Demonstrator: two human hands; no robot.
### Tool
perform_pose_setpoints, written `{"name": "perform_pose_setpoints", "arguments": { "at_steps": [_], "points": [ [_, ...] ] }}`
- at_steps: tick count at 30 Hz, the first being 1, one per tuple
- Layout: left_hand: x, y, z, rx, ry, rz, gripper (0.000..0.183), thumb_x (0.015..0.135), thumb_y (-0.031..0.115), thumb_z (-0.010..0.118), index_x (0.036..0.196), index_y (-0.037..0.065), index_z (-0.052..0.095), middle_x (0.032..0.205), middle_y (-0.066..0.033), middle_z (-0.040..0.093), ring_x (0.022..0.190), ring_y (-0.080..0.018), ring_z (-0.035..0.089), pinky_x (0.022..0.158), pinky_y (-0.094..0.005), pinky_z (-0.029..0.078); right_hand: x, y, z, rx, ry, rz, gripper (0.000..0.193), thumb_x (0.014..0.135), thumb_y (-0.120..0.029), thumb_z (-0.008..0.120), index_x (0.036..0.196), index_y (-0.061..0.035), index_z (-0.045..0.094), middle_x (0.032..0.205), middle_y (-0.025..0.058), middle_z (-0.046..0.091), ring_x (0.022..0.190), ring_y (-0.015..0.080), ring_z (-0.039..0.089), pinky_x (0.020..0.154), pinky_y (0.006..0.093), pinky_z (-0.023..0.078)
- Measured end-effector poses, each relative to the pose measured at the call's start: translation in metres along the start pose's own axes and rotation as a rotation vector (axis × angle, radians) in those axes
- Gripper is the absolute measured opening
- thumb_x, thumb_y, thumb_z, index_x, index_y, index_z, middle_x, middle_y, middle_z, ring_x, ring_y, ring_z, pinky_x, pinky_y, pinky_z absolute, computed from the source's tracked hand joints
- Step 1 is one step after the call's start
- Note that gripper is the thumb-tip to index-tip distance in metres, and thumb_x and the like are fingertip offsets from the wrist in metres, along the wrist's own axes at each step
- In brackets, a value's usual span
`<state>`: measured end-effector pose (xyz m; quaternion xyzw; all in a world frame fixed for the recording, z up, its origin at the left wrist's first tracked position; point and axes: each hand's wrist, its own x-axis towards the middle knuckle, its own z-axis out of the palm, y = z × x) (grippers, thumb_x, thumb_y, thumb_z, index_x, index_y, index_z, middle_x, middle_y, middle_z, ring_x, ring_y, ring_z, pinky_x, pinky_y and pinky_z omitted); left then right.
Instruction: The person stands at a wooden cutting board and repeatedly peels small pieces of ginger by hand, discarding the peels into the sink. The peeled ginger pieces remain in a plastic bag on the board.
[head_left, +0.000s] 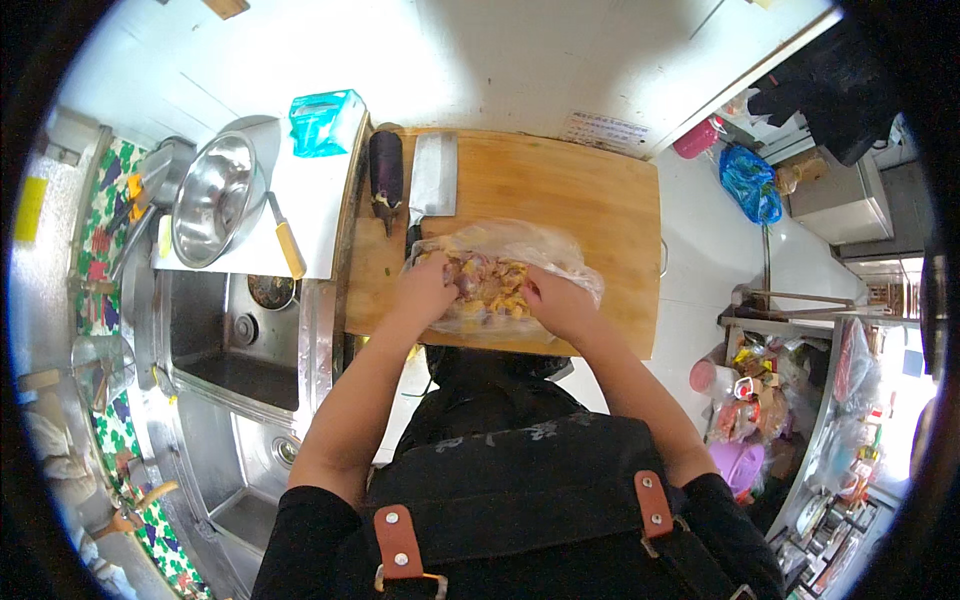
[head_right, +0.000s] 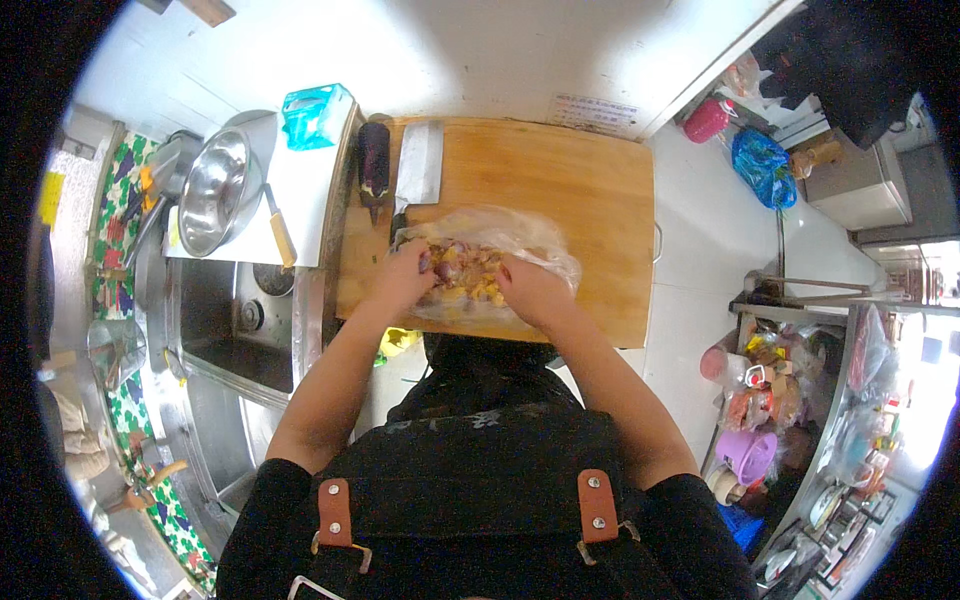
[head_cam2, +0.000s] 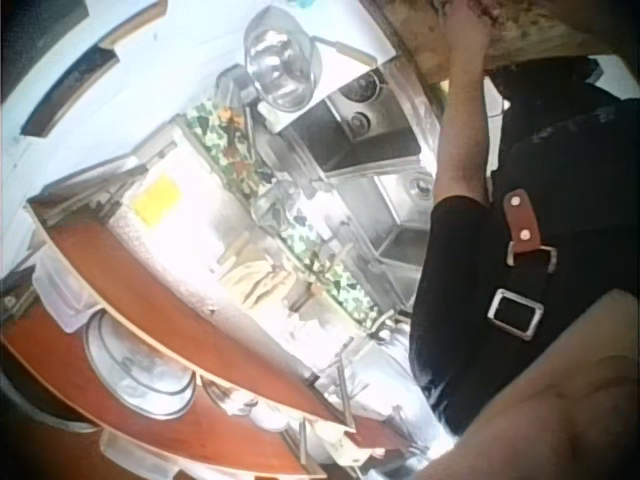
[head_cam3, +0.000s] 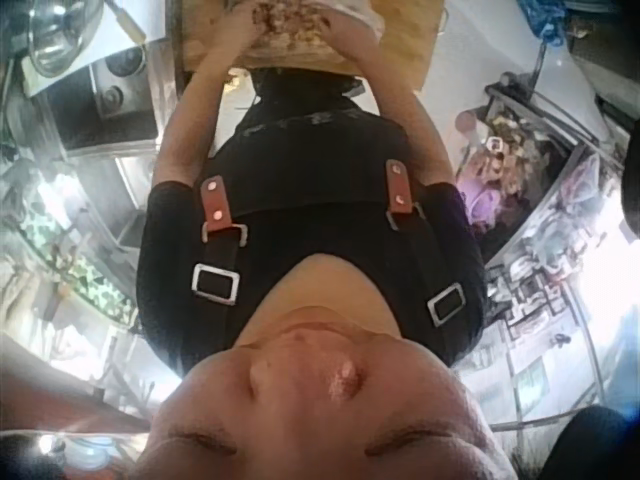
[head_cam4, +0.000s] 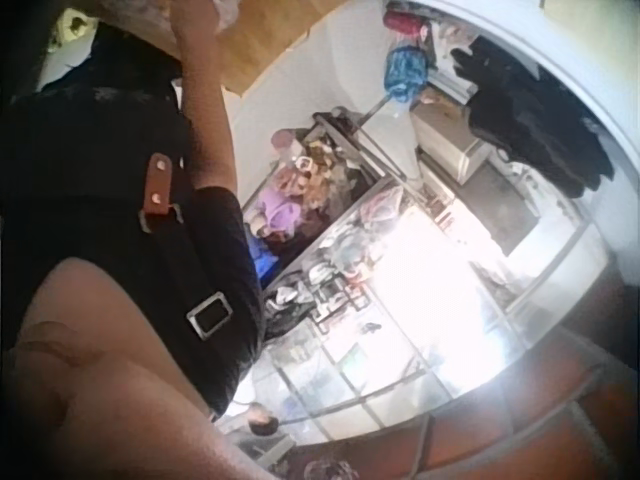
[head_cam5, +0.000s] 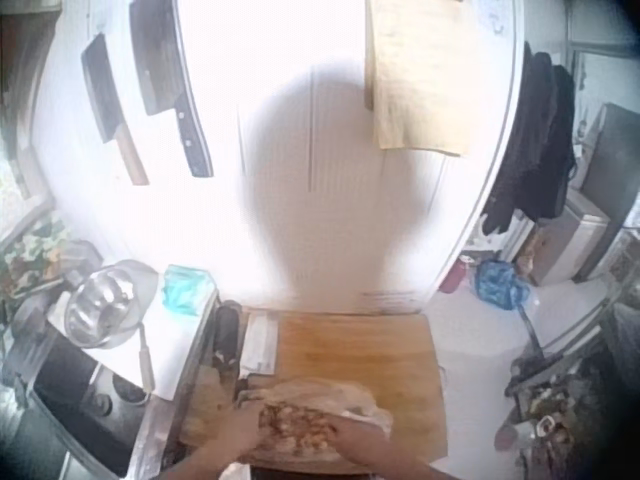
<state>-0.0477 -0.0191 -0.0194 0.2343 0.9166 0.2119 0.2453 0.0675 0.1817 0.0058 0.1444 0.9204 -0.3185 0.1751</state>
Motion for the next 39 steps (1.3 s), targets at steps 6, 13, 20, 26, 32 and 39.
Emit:
{"name": "perform_pose_setpoints", "arguments": {
  "at_steps": [6,13,20,26,32,39],
  "points": [
    [-0.020,0.019,-0.012,-1.081,-0.153,-0.211,0.027,0.084,0.014,0.061,0.108,0.007,0.051,0.092,-0.0024,0.056,0.084,-0.0136,0.058,0.068,-0.0308,0.048,0.000,-0.010,0.018,0.627,-0.118,-0.063,0.038,0.086,-0.027,0.060,0.116,-0.0040,0.053,0.089,0.0091,0.065,0.081,0.0187,0.063,0.069,0.0330,0.050],
    [-0.043,0.035,-0.019,-1.681,-0.321,-0.233,0.027,0.086,0.011,0.060,0.112,0.009,0.053,0.090,0.0002,0.058,0.083,-0.0106,0.056,0.071,-0.0265,0.048,0.000,-0.024,0.008,0.982,-0.184,0.018,0.026,0.085,-0.016,0.061,0.107,-0.0021,0.056,0.081,0.0058,0.063,0.068,0.0109,0.060,0.058,0.0246,0.049],
    [-0.050,0.016,-0.013,-1.535,-0.407,-0.302,0.028,0.086,0.009,0.060,0.113,0.011,0.053,0.097,0.0005,0.060,0.084,-0.0096,0.055,0.072,-0.0247,0.046,-0.002,-0.021,-0.003,1.025,-0.239,0.065,0.016,0.086,-0.015,0.056,0.097,-0.0037,0.057,0.075,0.0039,0.061,0.062,0.0105,0.058,0.054,0.0229,0.046],
    [-0.055,0.020,-0.013,-1.573,-0.391,-0.249,0.030,0.087,0.003,0.057,0.116,0.009,0.050,0.100,-0.0031,0.059,0.088,-0.0139,0.060,0.074,-0.0261,0.051,-0.001,-0.022,-0.002,1.140,-0.187,0.164,0.018,0.086,-0.017,0.056,0.098,-0.0025,0.058,0.077,0.0047,0.061,0.064,0.0108,0.059,0.056,0.0256,0.050],
    [-0.054,0.031,-0.009,-1.664,-0.236,-0.220,0.041,0.086,0.000,0.056,0.125,0.008,0.045,0.108,-0.0061,0.057,0.092,-0.0156,0.059,0.082,-0.0283,0.050,-0.019,-0.036,-0.004,0.471,0.358,-0.300,0.023,0.084,-0.018,0.061,0.104,-0.0071,0.062,0.085,0.0095,0.064,0.066,0.0210,0.062,0.060,0.0321,0.052],
    [-0.059,0.044,-0.010,-1.443,-0.080,-0.051,0.056,0.083,-0.005,0.054,0.134,0.009,0.036,0.115,-0.0109,0.053,0.100,-0.0170,0.056,0.089,-0.0290,0.046,-0.026,-0.051,-0.005,0.249,0.454,-0.499,0.021,0.080,-0.024,0.066,0.096,-0.0107,0.067,0.085,0.0102,0.064,0.073,0.0296,0.063,0.065,0.0371,0.051]
  ]
}}
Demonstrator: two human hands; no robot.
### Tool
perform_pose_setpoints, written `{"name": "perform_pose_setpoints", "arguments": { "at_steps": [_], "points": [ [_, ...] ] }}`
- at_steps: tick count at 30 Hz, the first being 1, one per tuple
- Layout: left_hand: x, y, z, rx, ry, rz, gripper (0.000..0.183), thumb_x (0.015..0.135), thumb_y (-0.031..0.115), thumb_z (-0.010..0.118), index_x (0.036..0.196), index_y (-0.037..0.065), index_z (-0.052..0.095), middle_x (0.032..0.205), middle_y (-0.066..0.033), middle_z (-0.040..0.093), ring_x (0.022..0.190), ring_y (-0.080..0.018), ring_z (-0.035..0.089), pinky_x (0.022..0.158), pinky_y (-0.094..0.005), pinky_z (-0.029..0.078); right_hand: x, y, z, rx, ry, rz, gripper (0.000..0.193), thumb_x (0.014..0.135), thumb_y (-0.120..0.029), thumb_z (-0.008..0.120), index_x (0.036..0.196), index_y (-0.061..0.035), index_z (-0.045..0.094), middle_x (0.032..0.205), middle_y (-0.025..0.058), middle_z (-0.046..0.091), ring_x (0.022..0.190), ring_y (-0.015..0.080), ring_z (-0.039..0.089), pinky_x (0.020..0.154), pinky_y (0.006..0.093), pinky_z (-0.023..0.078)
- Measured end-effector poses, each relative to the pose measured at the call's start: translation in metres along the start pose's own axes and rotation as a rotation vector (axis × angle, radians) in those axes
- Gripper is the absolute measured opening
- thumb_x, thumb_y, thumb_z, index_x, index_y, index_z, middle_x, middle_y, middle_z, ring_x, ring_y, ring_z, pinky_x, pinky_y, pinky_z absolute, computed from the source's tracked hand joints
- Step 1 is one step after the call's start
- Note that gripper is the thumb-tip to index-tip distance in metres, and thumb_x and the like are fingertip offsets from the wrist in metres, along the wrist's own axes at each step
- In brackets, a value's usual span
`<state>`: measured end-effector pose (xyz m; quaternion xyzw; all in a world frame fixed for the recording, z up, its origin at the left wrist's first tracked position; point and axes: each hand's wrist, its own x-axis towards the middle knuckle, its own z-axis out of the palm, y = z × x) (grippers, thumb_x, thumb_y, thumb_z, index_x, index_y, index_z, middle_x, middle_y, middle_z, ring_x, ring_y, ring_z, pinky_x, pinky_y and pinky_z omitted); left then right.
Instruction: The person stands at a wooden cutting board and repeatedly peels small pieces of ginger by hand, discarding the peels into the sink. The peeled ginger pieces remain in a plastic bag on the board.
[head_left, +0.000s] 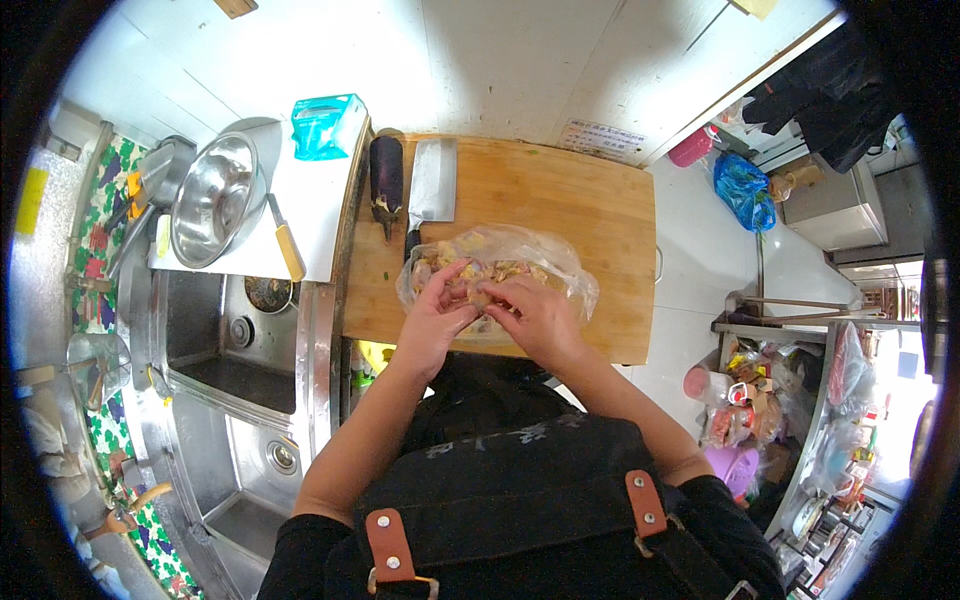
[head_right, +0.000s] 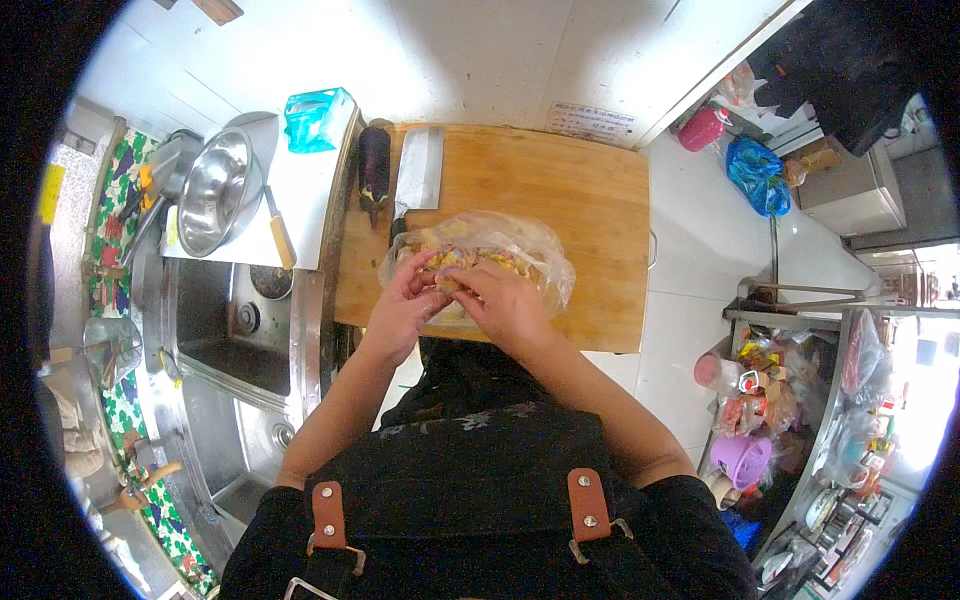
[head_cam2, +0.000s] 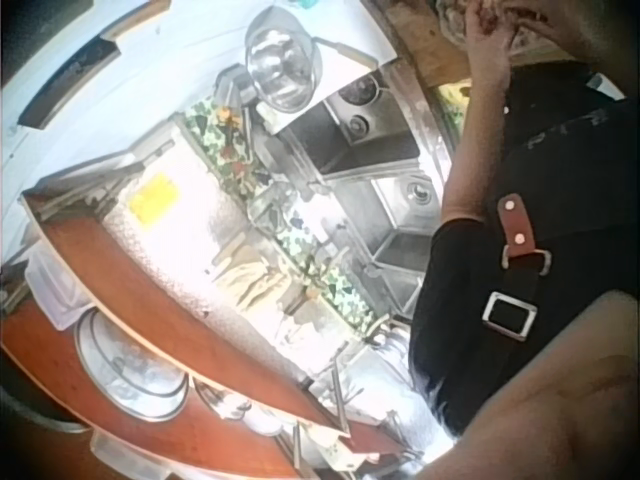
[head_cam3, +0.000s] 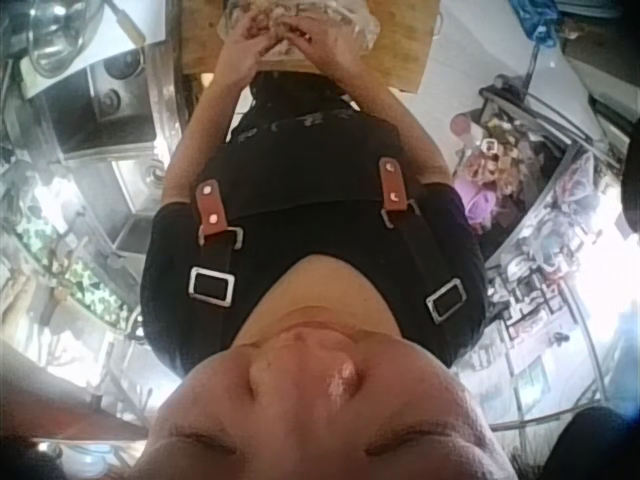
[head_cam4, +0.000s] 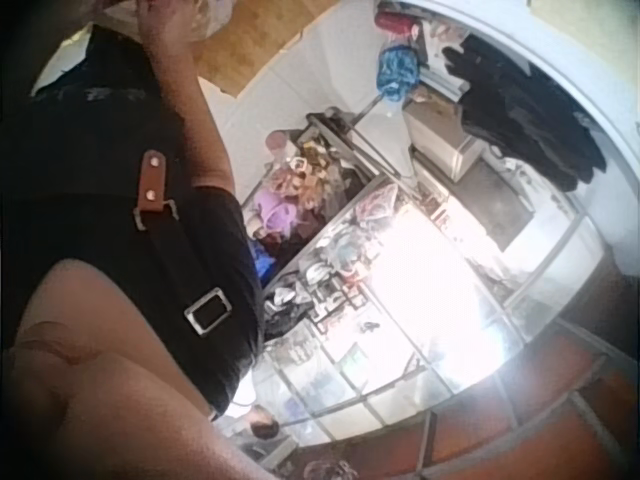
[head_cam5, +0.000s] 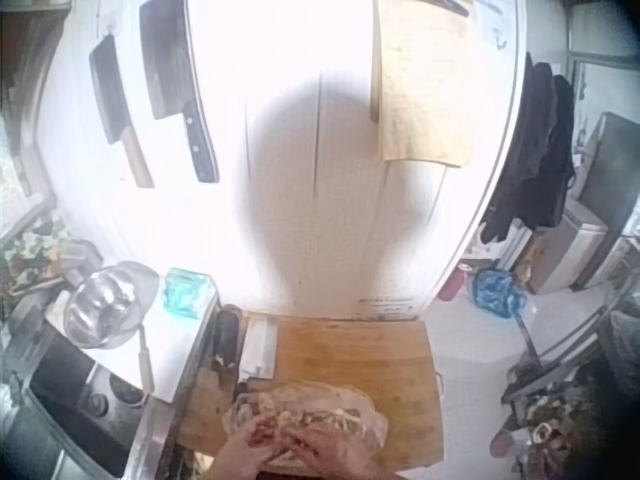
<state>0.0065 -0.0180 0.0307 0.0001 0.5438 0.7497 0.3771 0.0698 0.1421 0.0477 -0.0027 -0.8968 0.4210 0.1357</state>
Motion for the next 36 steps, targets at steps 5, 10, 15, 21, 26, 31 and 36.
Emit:
{"name": "perform_pose_setpoints", "arguments": {
  "at_steps": [5,10,15,21,26,31,36],
  "points": [
    [0.000,0.003,0.004,0.194,0.013,0.116,0.059,0.080,-0.007,0.055,0.134,0.009,0.037,0.108,-0.0095,0.054,0.098,-0.0159,0.056,0.085,-0.0273,0.046,0.003,0.001,0.001,-0.090,-0.050,0.059,0.018,0.080,-0.025,0.064,0.089,-0.0104,0.068,0.076,0.0101,0.063,0.070,0.0297,0.062,0.062,0.0382,0.050],
    [-0.002,0.000,0.009,0.344,0.051,0.223,0.059,0.080,-0.008,0.055,0.134,0.008,0.037,0.103,-0.0096,0.055,0.093,-0.0154,0.057,0.082,-0.0268,0.048,0.005,0.003,0.002,-0.166,-0.076,0.032,0.014,0.077,-0.020,0.067,0.082,-0.0071,0.067,0.072,0.0108,0.062,0.067,0.0301,0.061,0.058,0.0370,0.049],
    [-0.004,0.000,0.013,0.387,0.101,0.224,0.059,0.080,-0.009,0.055,0.134,0.008,0.038,0.101,-0.0095,0.055,0.090,-0.0151,0.057,0.080,-0.0265,0.048,0.008,0.002,0.002,-0.264,-0.094,-0.059,0.011,0.077,-0.018,0.064,0.077,-0.0076,0.062,0.071,0.0098,0.060,0.067,0.0286,0.061,0.058,0.0378,0.049],
    [0.000,-0.004,0.011,0.271,0.075,0.199,0.056,0.080,-0.008,0.056,0.131,0.006,0.039,0.100,-0.0082,0.054,0.090,-0.0147,0.056,0.079,-0.0262,0.048,0.010,-0.002,0.001,-0.316,-0.119,-0.125,0.011,0.076,-0.016,0.062,0.078,-0.0069,0.057,0.076,0.0092,0.058,0.072,0.0261,0.062,0.060,0.0366,0.051],
    [0.004,-0.009,0.010,0.246,0.112,0.106,0.053,0.079,-0.005,0.057,0.128,0.003,0.039,0.101,-0.0082,0.053,0.092,-0.0147,0.055,0.081,-0.0264,0.047,0.008,-0.001,0.002,-0.296,-0.125,-0.118,0.012,0.076,-0.016,0.063,0.081,-0.0069,0.058,0.080,0.0089,0.059,0.073,0.0266,0.062,0.061,0.0366,0.051],
    [0.002,-0.006,0.010,0.227,0.093,0.001,0.046,0.081,0.001,0.058,0.125,0.001,0.042,0.108,-0.0086,0.055,0.100,-0.0164,0.053,0.088,-0.0292,0.045,0.007,0.006,0.006,-0.253,-0.100,-0.013,0.013,0.077,-0.018,0.061,0.080,-0.0058,0.058,0.079,0.0118,0.061,0.070,0.0300,0.061,0.062,0.0401,0.051],
    [0.000,-0.002,0.010,0.109,0.077,0.017,0.049,0.079,-0.001,0.056,0.125,0.001,0.041,0.104,-0.0078,0.053,0.093,-0.0150,0.054,0.083,-0.0267,0.045,0.008,0.010,0.003,-0.112,-0.056,0.048,0.011,0.074,-0.016,0.064,0.075,-0.0060,0.060,0.068,0.0116,0.060,0.063,0.0294,0.060,0.057,0.0381,0.048]
  ]
}}
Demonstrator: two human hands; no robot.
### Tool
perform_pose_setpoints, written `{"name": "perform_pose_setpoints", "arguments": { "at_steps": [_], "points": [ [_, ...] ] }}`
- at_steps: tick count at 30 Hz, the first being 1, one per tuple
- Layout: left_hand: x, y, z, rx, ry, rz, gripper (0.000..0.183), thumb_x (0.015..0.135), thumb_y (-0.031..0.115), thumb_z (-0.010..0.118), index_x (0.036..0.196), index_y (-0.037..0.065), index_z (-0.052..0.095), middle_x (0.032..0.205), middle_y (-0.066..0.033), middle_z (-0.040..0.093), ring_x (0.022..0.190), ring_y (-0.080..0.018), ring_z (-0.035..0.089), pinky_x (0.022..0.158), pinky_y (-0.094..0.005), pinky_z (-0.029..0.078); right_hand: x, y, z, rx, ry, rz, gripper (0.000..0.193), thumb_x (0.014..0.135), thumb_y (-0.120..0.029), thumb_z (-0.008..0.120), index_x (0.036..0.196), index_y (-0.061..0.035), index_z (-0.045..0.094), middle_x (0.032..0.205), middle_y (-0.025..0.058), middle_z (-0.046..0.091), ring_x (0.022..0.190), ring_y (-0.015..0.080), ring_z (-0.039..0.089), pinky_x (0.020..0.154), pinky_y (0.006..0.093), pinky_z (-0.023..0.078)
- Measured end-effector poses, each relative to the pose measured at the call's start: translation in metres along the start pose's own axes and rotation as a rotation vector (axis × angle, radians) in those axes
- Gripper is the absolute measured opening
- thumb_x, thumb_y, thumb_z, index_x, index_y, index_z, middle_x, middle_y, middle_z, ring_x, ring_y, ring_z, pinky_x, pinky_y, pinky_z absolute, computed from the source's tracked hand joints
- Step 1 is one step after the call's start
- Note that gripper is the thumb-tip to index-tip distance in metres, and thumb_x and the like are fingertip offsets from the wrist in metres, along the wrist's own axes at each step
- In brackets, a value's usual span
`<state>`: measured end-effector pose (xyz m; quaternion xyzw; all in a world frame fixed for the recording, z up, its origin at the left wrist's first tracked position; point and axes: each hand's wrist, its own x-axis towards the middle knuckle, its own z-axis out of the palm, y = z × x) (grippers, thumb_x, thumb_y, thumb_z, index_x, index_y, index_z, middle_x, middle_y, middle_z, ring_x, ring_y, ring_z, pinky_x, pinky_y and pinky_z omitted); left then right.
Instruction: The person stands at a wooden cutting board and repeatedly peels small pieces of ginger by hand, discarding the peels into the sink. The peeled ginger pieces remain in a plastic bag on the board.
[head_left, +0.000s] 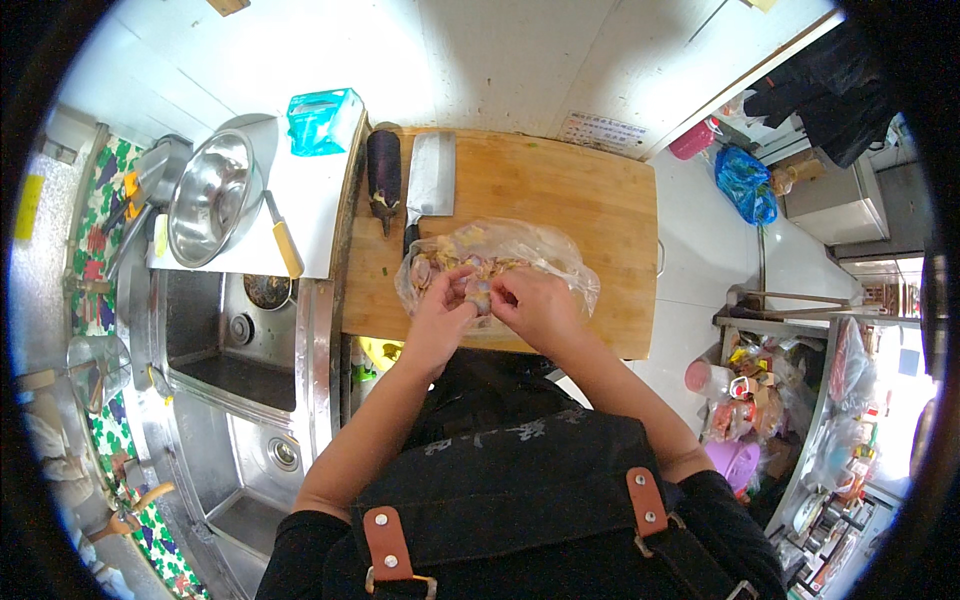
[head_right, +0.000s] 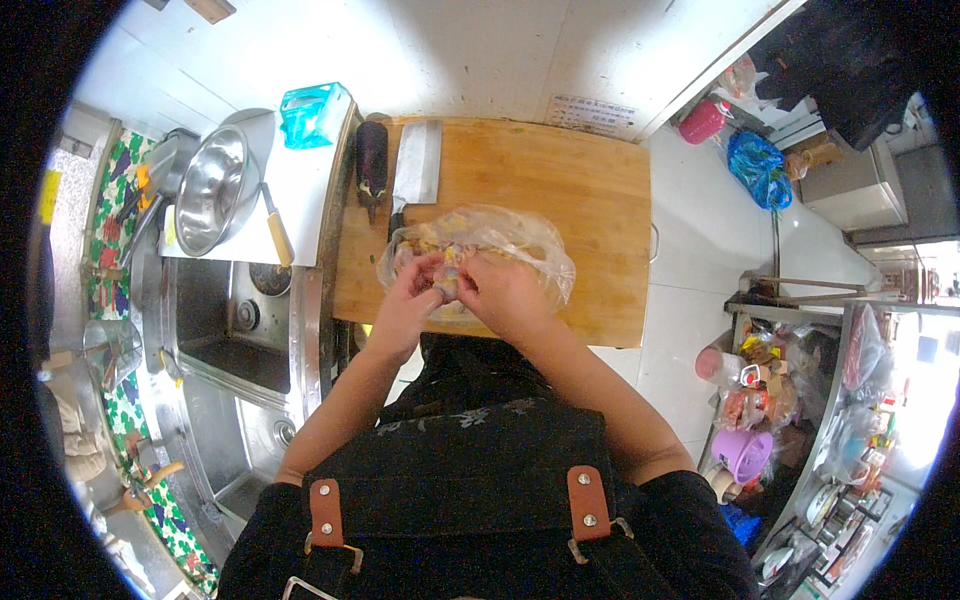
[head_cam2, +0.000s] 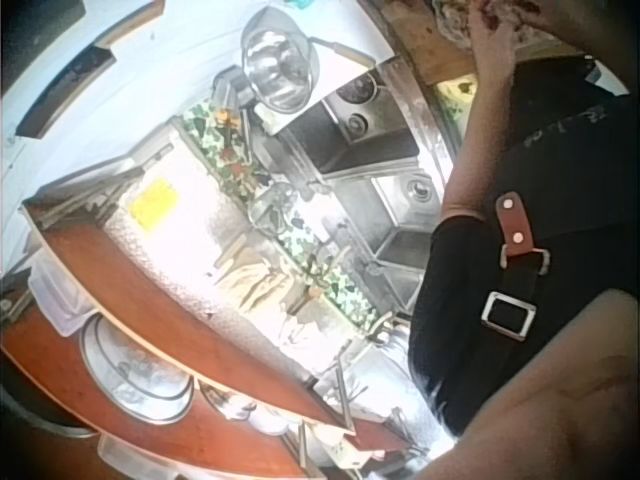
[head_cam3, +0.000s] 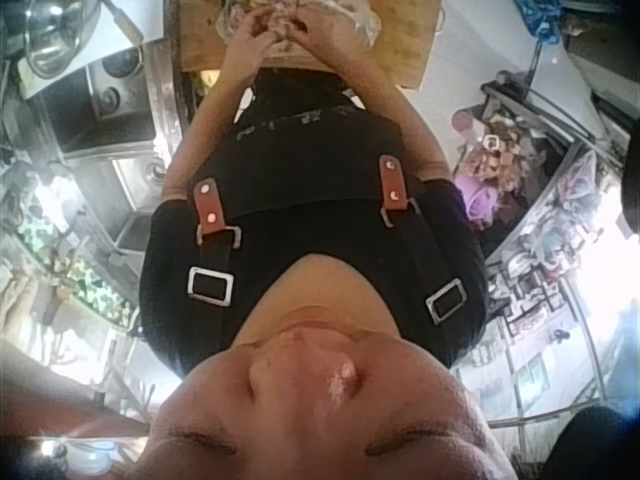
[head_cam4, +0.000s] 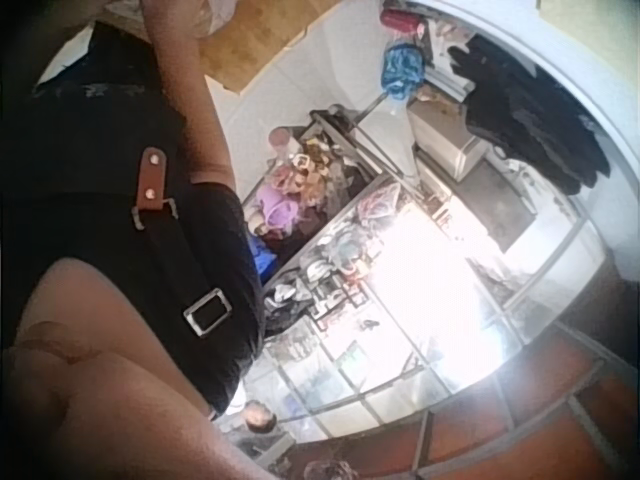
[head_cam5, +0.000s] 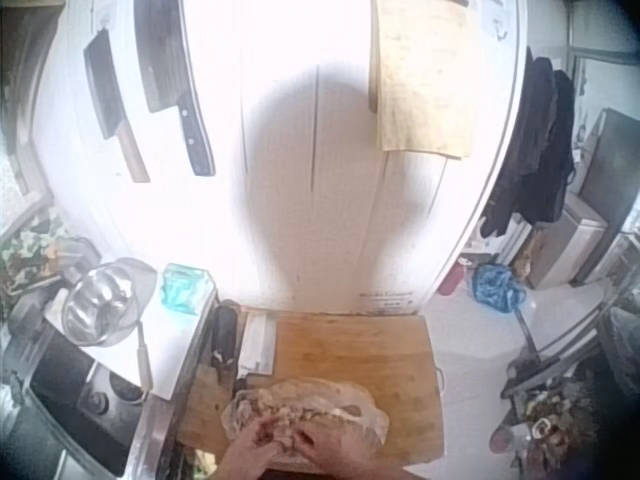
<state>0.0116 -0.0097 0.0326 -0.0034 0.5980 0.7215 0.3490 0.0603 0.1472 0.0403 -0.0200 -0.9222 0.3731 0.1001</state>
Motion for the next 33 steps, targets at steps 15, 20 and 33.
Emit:
{"name": "perform_pose_setpoints", "arguments": {
  "at_steps": [15,20,33],
  "points": [
    [-0.003,0.001,-0.010,-0.004,-0.063,-0.004,0.044,0.079,-0.003,0.055,0.122,0.002,0.046,0.103,-0.0057,0.056,0.093,-0.0127,0.054,0.081,-0.0257,0.044,0.005,0.013,-0.015,0.018,0.028,0.127,0.013,0.075,-0.014,0.065,0.084,-0.0048,0.065,0.077,0.0119,0.065,0.066,0.0245,0.064,0.060,0.0328,0.050],
    [-0.002,0.003,-0.024,0.059,-0.076,-0.076,0.042,0.082,0.002,0.059,0.122,0.004,0.046,0.103,-0.0073,0.059,0.095,-0.0147,0.057,0.086,-0.0277,0.045,0.006,0.026,-0.016,0.015,-0.030,0.197,0.014,0.078,-0.013,0.061,0.088,-0.0055,0.066,0.082,0.0124,0.066,0.073,0.0256,0.064,0.064,0.0327,0.051],
    [0.007,0.006,-0.027,0.297,-0.171,-0.060,0.038,0.084,0.002,0.057,0.120,0.001,0.045,0.098,-0.0077,0.058,0.093,-0.0155,0.056,0.081,-0.0273,0.045,0.012,0.003,-0.015,0.046,-0.197,-0.111,0.019,0.081,-0.024,0.058,0.088,-0.0071,0.061,0.084,0.0135,0.060,0.082,0.0334,0.058,0.073,0.0430,0.047]
  ]
}}
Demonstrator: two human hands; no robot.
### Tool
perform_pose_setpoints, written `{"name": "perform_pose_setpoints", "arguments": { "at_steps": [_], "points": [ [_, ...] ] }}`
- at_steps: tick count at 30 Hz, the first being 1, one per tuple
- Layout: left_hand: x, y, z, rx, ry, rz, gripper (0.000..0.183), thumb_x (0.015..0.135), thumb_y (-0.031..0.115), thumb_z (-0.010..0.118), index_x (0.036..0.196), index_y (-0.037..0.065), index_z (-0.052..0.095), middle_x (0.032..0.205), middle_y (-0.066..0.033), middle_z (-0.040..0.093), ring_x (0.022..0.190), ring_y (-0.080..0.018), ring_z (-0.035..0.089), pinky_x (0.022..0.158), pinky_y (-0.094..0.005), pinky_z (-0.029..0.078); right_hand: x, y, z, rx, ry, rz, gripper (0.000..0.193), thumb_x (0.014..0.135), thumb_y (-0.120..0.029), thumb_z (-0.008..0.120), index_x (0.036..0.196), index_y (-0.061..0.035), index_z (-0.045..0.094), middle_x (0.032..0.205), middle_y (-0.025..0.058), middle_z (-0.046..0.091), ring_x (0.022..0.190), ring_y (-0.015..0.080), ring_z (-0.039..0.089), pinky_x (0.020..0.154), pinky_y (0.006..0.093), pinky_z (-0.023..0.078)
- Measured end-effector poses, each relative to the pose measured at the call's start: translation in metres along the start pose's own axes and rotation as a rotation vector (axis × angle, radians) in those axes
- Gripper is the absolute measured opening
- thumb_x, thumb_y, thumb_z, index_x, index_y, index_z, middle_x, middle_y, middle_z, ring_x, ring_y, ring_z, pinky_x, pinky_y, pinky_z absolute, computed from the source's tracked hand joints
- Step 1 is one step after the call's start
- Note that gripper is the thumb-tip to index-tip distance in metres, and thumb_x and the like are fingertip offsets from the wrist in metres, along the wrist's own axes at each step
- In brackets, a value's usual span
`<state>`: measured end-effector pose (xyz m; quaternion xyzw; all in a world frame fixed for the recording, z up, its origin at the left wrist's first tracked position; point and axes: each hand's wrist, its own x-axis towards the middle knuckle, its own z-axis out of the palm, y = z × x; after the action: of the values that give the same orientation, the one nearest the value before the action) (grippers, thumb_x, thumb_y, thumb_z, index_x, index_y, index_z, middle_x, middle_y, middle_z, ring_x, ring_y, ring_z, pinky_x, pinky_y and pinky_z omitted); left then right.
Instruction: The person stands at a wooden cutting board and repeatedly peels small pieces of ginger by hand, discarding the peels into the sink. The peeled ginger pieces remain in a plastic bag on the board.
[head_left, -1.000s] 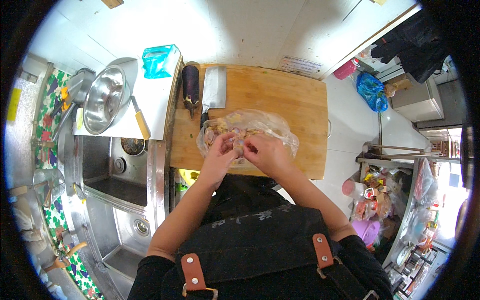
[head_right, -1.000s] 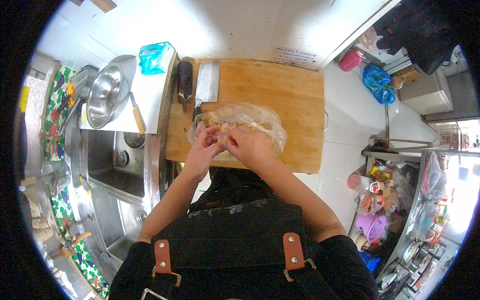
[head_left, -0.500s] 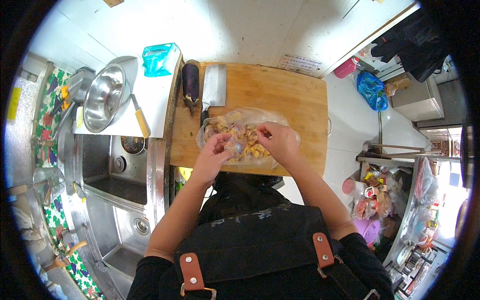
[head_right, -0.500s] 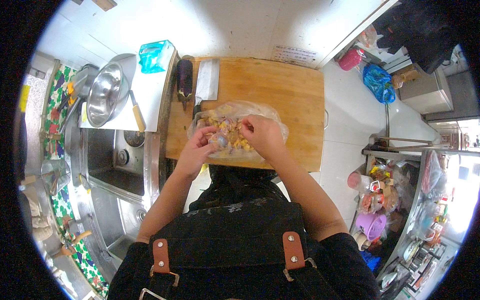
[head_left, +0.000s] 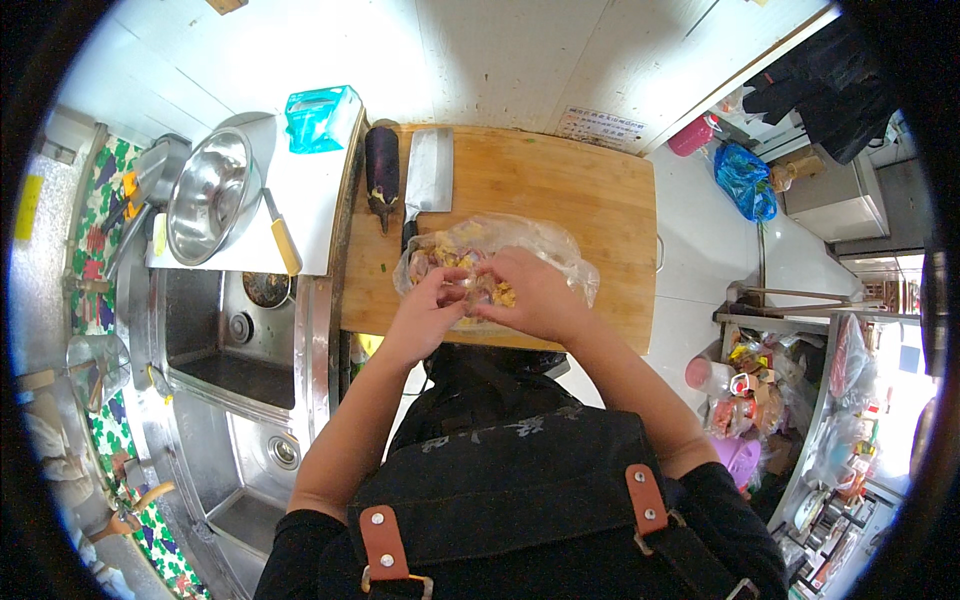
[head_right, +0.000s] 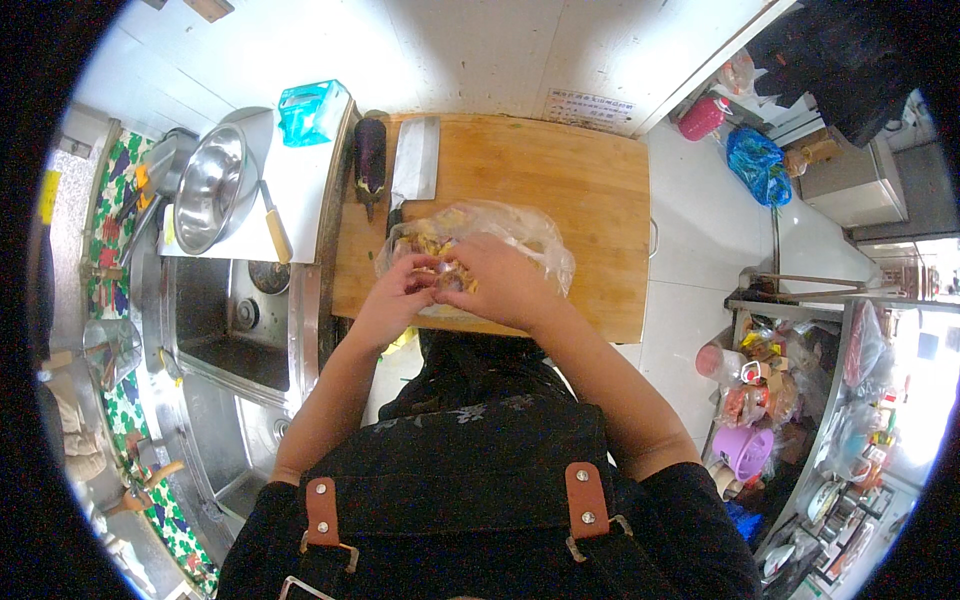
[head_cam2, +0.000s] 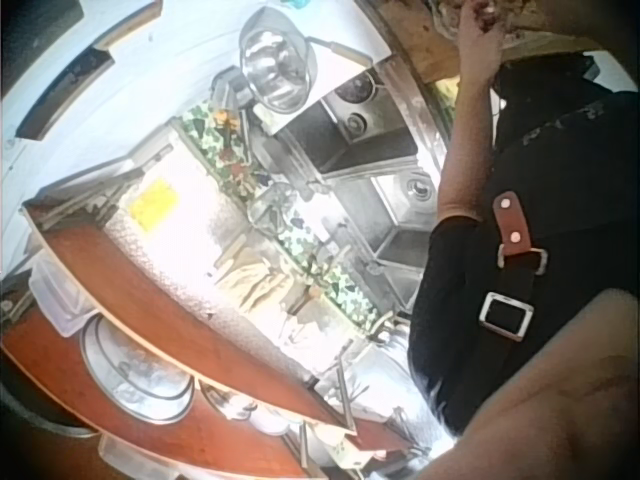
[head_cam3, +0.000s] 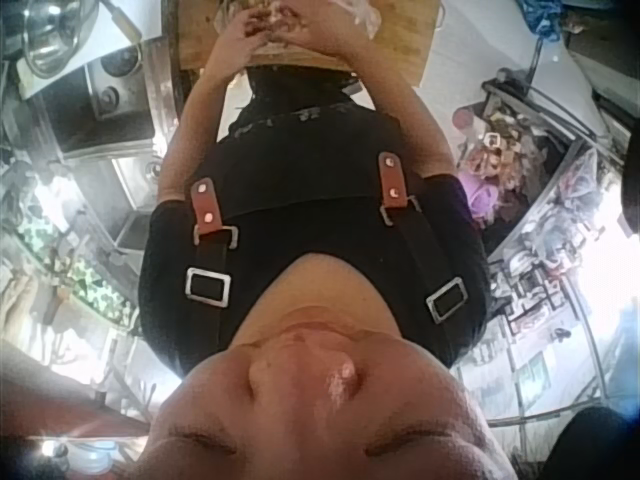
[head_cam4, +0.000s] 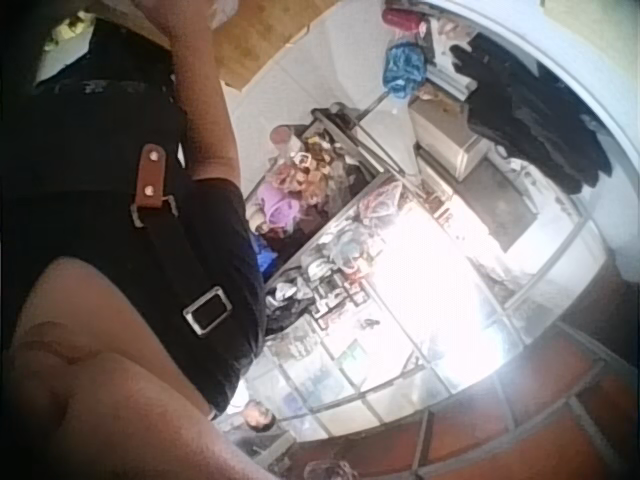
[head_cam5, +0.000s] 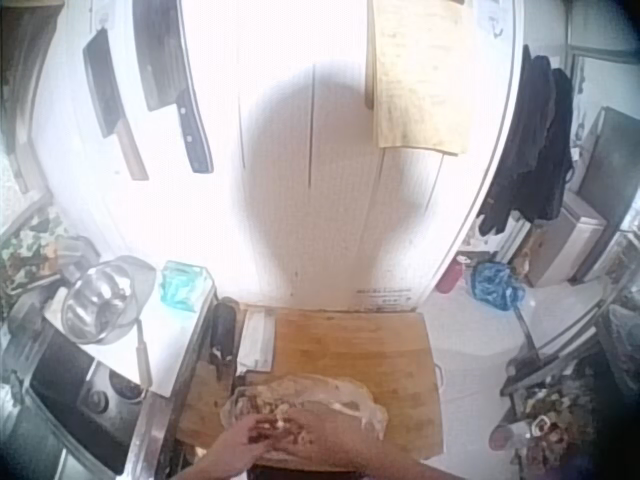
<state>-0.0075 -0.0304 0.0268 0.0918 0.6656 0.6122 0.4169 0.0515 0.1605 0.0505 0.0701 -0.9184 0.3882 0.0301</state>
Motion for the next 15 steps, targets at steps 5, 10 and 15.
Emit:
{"name": "perform_pose_setpoints", "arguments": {
  "at_steps": [5,10,15],
  "points": [
    [0.005,0.002,0.003,0.062,-0.002,0.073,0.022,0.085,0.002,0.057,0.105,0.000,0.047,0.091,-0.0075,0.059,0.088,-0.0153,0.059,0.077,-0.0273,0.046,0.002,0.003,0.015,-0.076,-0.016,-0.120,0.020,0.076,-0.025,0.067,0.084,-0.0071,0.061,0.079,0.0094,0.059,0.079,0.0289,0.059,0.070,0.0393,0.048],
    [0.006,0.007,0.003,0.129,0.053,0.109,0.016,0.084,0.004,0.060,0.093,0.001,0.047,0.085,-0.0055,0.058,0.081,-0.0132,0.058,0.072,-0.0267,0.047,0.001,0.006,0.019,-0.139,0.030,-0.097,0.013,0.076,-0.021,0.064,0.082,-0.0098,0.062,0.072,0.0099,0.059,0.072,0.0289,0.060,0.069,0.0395,0.048],
    [0.004,0.013,0.007,0.285,0.112,0.088,0.013,0.081,0.004,0.061,0.087,0.001,0.050,0.079,-0.0035,0.057,0.074,-0.0116,0.056,0.067,-0.0261,0.046,0.003,0.006,0.021,-0.130,0.054,-0.015,0.011,0.076,-0.019,0.060,0.080,-0.0095,0.065,0.071,0.0115,0.062,0.067,0.0290,0.061,0.065,0.0388,0.049]
  ]
}}
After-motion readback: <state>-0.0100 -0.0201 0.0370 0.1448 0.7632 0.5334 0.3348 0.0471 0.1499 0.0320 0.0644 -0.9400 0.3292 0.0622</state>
